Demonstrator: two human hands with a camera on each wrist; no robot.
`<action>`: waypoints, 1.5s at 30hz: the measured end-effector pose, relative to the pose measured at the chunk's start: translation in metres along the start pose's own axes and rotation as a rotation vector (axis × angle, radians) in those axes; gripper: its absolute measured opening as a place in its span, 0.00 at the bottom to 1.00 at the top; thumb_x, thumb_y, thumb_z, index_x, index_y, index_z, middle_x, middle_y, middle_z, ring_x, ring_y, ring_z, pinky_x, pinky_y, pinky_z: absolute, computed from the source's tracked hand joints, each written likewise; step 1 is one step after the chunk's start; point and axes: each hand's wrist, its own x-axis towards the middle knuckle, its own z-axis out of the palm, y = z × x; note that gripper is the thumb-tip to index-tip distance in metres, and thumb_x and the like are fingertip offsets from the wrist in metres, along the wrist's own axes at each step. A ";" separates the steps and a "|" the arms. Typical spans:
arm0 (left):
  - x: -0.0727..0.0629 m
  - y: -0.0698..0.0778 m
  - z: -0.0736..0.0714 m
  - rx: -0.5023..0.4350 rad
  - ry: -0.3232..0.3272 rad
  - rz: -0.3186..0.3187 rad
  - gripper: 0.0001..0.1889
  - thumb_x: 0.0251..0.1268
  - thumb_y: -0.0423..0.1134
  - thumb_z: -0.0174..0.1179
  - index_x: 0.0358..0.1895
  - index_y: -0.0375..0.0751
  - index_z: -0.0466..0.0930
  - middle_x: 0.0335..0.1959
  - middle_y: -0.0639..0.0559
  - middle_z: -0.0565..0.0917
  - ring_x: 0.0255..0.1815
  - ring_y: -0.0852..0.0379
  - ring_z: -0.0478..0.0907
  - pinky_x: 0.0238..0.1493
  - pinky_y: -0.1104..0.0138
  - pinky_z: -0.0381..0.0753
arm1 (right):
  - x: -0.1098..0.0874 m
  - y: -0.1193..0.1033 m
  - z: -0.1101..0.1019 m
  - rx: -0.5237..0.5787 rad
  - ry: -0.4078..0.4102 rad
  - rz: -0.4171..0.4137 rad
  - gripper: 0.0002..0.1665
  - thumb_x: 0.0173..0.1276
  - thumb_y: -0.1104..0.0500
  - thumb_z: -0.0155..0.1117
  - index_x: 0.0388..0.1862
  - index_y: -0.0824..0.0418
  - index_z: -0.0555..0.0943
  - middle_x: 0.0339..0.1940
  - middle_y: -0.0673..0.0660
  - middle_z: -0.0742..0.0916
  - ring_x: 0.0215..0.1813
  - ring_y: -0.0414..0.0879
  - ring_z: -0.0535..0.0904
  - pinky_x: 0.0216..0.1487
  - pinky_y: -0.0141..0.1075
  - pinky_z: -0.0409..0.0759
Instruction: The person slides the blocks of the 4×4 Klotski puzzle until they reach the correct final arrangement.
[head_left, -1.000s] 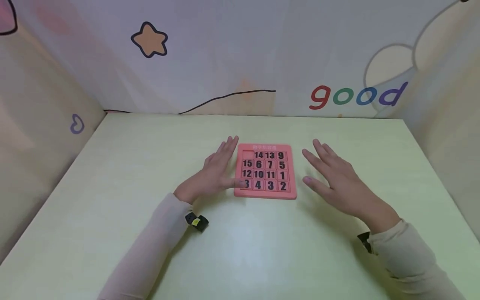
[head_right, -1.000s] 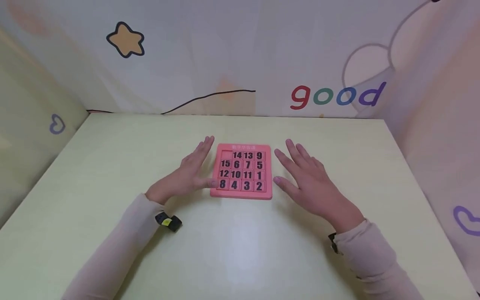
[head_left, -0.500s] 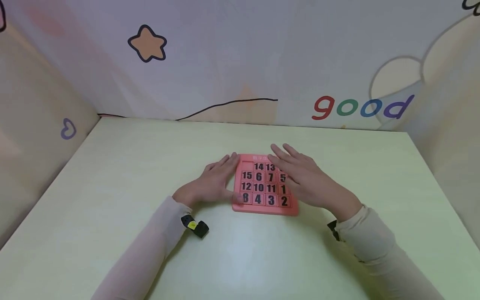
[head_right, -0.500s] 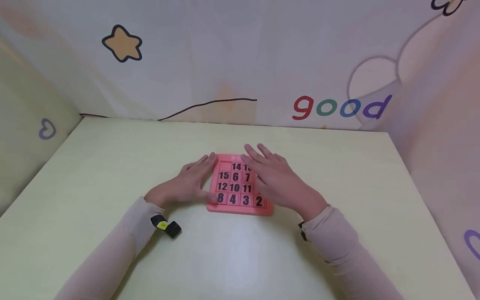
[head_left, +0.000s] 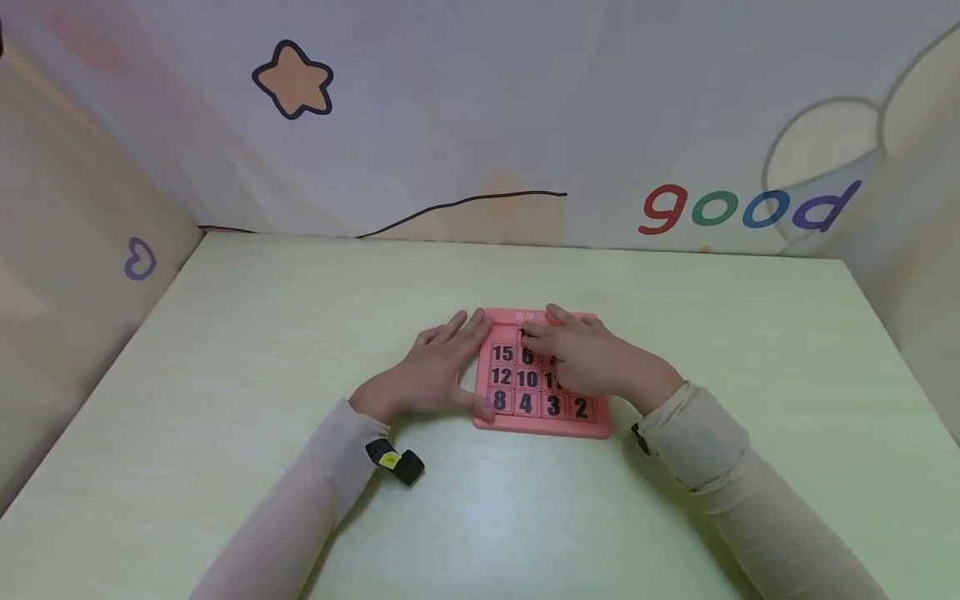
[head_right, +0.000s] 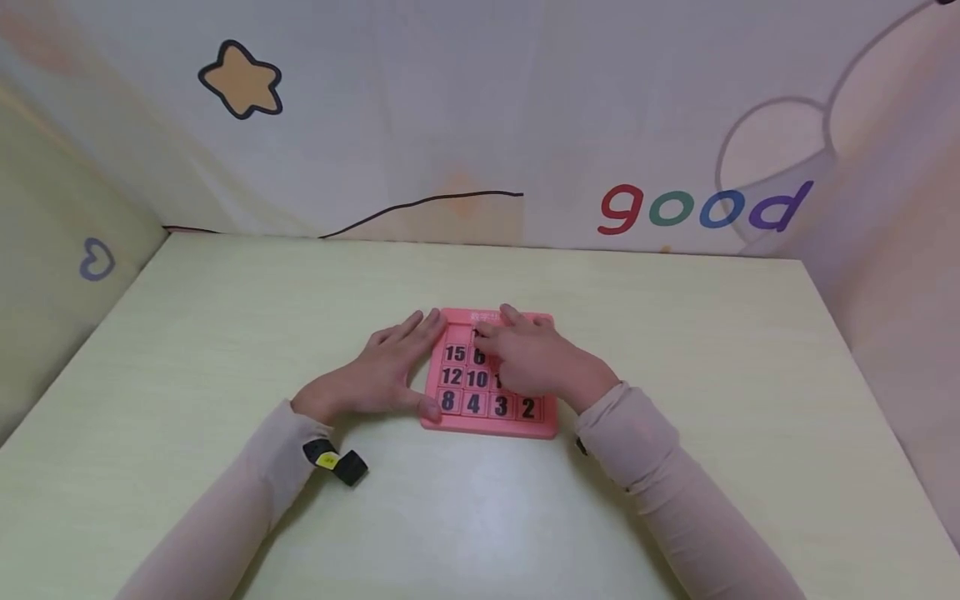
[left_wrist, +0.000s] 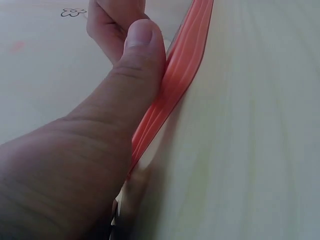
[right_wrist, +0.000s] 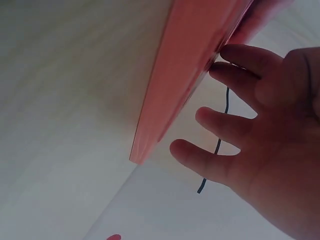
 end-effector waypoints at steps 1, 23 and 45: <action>-0.001 -0.001 0.000 0.000 0.000 0.003 0.67 0.52 0.75 0.65 0.82 0.46 0.32 0.83 0.52 0.32 0.81 0.51 0.24 0.78 0.51 0.35 | 0.000 0.000 0.000 -0.008 -0.004 0.002 0.34 0.70 0.71 0.48 0.75 0.57 0.72 0.77 0.57 0.69 0.82 0.61 0.43 0.75 0.65 0.44; -0.002 -0.002 -0.004 -0.009 0.008 0.001 0.64 0.53 0.74 0.64 0.83 0.47 0.36 0.83 0.53 0.34 0.81 0.53 0.24 0.78 0.52 0.36 | -0.007 -0.027 0.006 -0.082 0.005 -0.129 0.35 0.67 0.74 0.51 0.72 0.58 0.75 0.75 0.56 0.73 0.81 0.60 0.51 0.73 0.66 0.54; -0.001 -0.002 0.000 0.011 -0.010 0.000 0.64 0.53 0.74 0.63 0.83 0.48 0.34 0.83 0.55 0.33 0.81 0.53 0.23 0.78 0.53 0.35 | 0.006 -0.023 0.011 -0.047 0.000 0.021 0.35 0.71 0.69 0.51 0.78 0.58 0.67 0.82 0.58 0.60 0.82 0.62 0.44 0.73 0.65 0.53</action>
